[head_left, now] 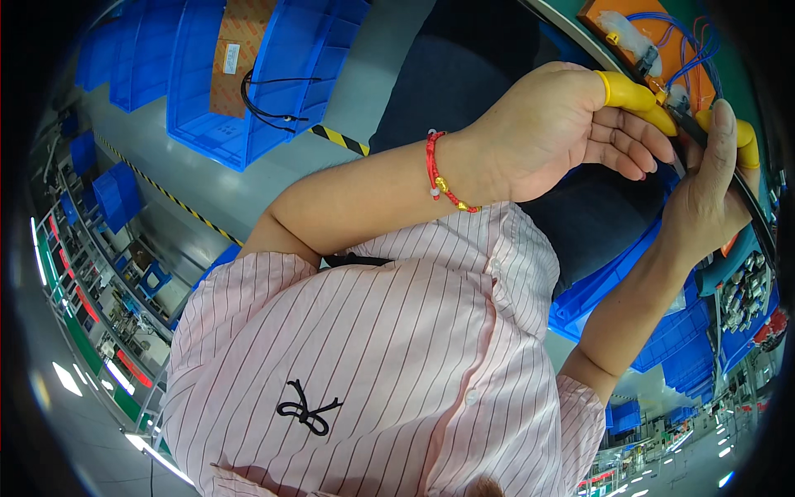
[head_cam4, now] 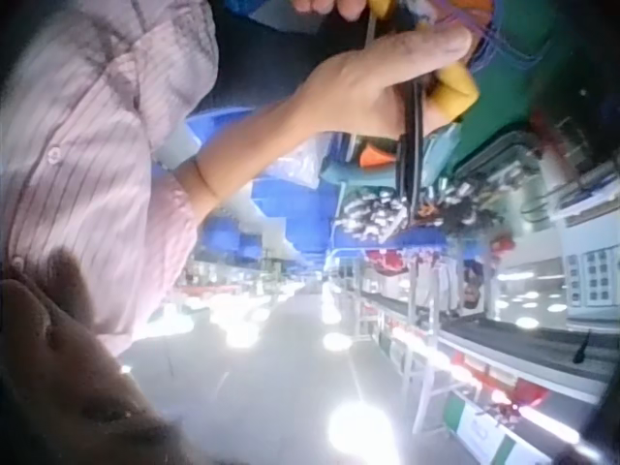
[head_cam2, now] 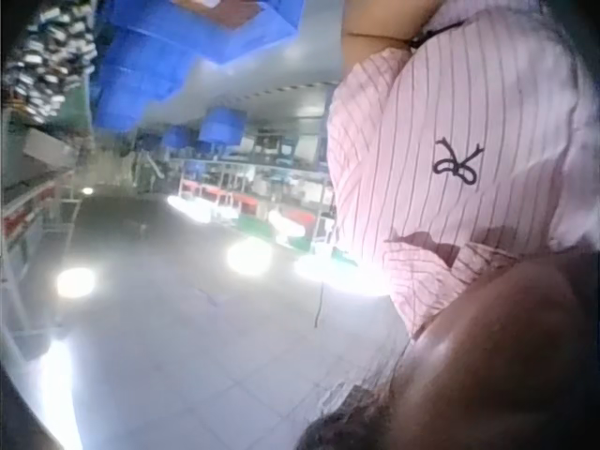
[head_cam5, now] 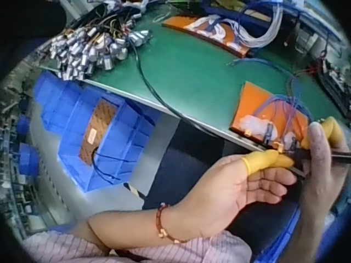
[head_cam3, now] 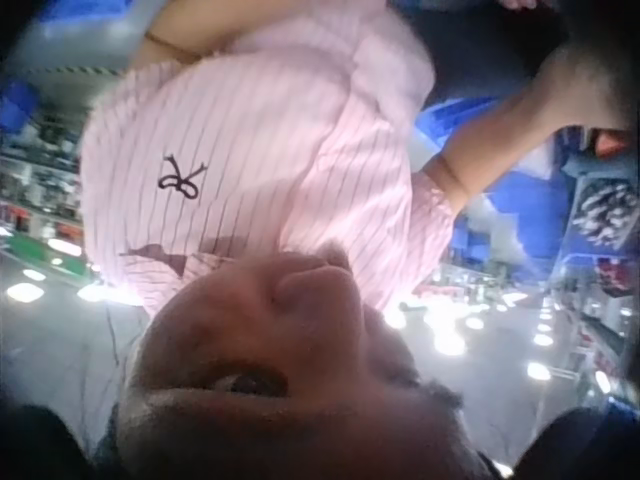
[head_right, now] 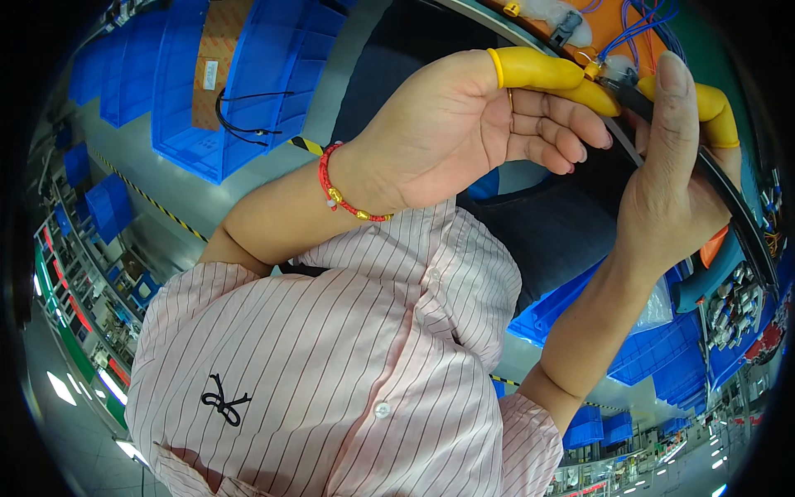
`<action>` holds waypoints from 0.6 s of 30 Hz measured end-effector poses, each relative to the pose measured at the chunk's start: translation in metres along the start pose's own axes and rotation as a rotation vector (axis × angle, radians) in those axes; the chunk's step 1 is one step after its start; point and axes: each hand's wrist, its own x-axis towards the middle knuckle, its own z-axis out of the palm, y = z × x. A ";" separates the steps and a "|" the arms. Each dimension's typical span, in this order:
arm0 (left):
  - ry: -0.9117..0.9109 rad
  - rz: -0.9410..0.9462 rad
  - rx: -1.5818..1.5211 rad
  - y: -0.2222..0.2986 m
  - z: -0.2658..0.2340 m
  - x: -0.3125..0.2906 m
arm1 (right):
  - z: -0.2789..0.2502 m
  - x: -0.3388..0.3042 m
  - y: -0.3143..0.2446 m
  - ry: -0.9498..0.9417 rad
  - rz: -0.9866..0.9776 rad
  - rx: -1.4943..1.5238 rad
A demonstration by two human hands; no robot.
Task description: The person applies hot glue to electronic components on a circuit board using a hot glue gun.
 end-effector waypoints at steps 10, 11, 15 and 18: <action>-0.004 -0.014 0.002 0.002 0.000 -0.001 | 0.000 0.002 -0.008 -0.027 0.041 -0.017; -0.007 -0.016 -0.010 0.002 0.000 -0.001 | -0.001 0.002 -0.009 -0.044 0.045 -0.005; -0.012 -0.033 -0.030 0.000 -0.001 0.002 | -0.001 0.004 -0.007 -0.056 0.053 0.009; -0.021 -0.026 -0.035 0.000 -0.002 0.002 | -0.003 0.003 -0.003 -0.039 0.052 -0.002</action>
